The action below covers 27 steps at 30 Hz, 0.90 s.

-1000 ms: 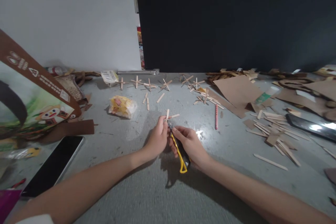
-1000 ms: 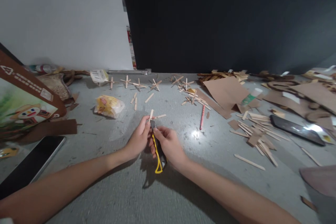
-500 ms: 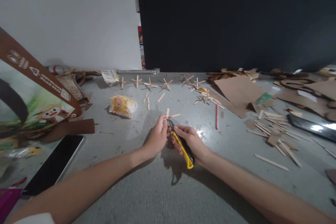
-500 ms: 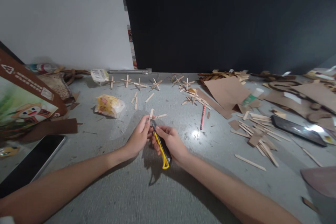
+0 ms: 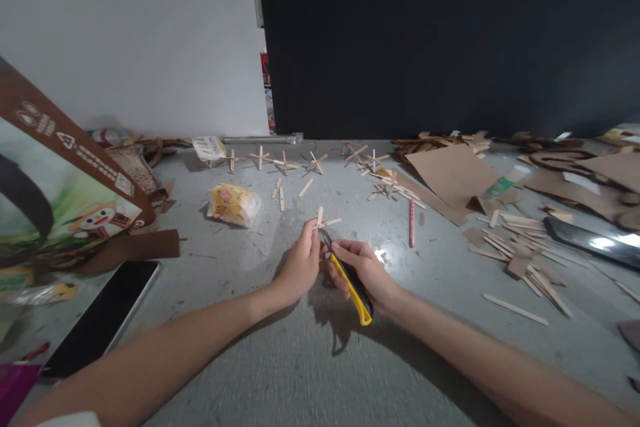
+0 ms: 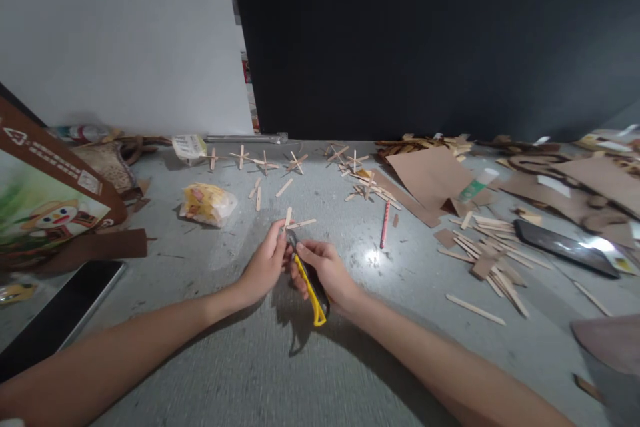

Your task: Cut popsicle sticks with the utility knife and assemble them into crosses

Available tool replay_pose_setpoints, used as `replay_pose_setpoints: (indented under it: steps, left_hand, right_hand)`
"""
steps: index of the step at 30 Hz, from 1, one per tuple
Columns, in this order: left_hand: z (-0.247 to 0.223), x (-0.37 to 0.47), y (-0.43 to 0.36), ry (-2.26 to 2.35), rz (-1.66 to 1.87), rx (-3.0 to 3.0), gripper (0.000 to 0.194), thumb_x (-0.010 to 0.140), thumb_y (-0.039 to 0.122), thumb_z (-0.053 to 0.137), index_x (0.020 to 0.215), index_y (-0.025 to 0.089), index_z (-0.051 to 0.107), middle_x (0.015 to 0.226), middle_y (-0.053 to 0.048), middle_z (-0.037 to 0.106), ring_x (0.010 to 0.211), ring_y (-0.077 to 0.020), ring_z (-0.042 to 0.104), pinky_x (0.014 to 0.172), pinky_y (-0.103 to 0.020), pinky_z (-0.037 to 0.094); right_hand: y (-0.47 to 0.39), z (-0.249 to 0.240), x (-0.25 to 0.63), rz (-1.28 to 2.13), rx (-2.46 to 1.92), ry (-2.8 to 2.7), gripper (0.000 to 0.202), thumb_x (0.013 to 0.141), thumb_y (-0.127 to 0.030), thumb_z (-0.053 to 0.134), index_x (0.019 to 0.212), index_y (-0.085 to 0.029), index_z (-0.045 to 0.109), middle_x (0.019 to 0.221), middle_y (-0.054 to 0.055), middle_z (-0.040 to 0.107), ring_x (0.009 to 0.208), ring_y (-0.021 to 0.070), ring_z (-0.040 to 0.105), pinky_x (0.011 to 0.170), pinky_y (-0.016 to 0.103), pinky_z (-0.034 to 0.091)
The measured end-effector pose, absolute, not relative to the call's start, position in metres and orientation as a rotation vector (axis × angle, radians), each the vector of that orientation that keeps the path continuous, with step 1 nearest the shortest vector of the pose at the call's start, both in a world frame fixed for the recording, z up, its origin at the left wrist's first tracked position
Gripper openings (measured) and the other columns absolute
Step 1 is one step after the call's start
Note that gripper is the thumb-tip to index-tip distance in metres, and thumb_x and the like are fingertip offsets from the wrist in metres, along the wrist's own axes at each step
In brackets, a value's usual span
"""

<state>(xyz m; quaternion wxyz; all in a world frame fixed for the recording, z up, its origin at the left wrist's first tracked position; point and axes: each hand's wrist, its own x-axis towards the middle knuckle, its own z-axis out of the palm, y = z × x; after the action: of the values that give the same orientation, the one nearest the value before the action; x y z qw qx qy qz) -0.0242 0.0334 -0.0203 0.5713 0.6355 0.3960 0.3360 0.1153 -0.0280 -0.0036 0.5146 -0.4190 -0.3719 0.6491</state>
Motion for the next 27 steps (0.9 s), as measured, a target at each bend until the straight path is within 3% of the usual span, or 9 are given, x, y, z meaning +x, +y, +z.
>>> replay_pose_setpoints:
  steps: [6, 11, 13, 17, 27]
  left_hand:
    - [-0.024, -0.023, 0.037, 0.817, 0.746, 1.317, 0.034, 0.107, 0.046, 0.044, 0.133, 0.026, 0.051, 0.073, 0.005, 0.046, 0.055, -0.0106, 0.043, 0.052, -0.019, 0.036]
    - [-0.028, -0.022, 0.037, 0.771, 0.726, 1.373, 0.038, 0.106, 0.051, 0.044, 0.132, 0.025, 0.052, 0.064, 0.009, 0.036, 0.05, -0.0101, 0.032, 0.049, -0.019, 0.026]
    - [-0.029, -0.022, 0.036, 0.794, 0.73, 1.423, 0.037, 0.106, 0.049, 0.046, 0.132, 0.024, 0.052, 0.065, 0.009, 0.038, 0.05, -0.0098, 0.034, 0.051, -0.02, 0.027]
    - [-0.031, -0.024, 0.032, 0.832, 0.731, 1.56, 0.033, 0.104, 0.039, 0.049, 0.133, 0.023, 0.051, 0.066, 0.008, 0.044, 0.053, -0.0107, 0.038, 0.054, -0.022, 0.031]
    - [-0.029, -0.026, 0.028, 0.816, 0.689, 1.762, 0.042, 0.103, 0.029, 0.043, 0.144, 0.022, 0.042, 0.073, 0.005, 0.052, 0.059, -0.0135, 0.045, 0.061, -0.025, 0.035]
  right_hand:
    - [-0.023, 0.001, 0.121, 1.596, -0.918, -0.866, 0.046, 0.079, -0.063, 0.079, 0.085, -0.022, 0.059, 0.058, -0.005, 0.057, 0.035, 0.0076, 0.037, 0.035, 0.024, 0.031]
    - [-0.017, 0.01, 0.132, 1.341, -1.104, -1.007, 0.048, 0.082, -0.07, 0.071, 0.089, -0.025, 0.057, 0.057, -0.006, 0.055, 0.037, 0.0106, 0.042, 0.039, 0.025, 0.032]
    - [-0.014, 0.013, 0.138, 1.114, -1.236, -1.169, 0.047, 0.083, -0.07, 0.071, 0.087, -0.025, 0.057, 0.054, -0.007, 0.049, 0.042, 0.0116, 0.043, 0.042, 0.026, 0.031]
    - [-0.009, 0.012, 0.146, 0.728, -1.39, -1.426, 0.034, 0.082, -0.054, 0.077, 0.086, -0.024, 0.062, 0.059, -0.007, 0.049, 0.052, 0.0118, 0.042, 0.052, 0.027, 0.033]
    - [-0.007, 0.003, 0.149, 0.567, -1.527, -1.612, 0.025, 0.093, -0.049, 0.06, 0.091, -0.024, 0.066, 0.065, -0.001, 0.064, 0.056, 0.0151, 0.053, 0.058, 0.028, 0.037]
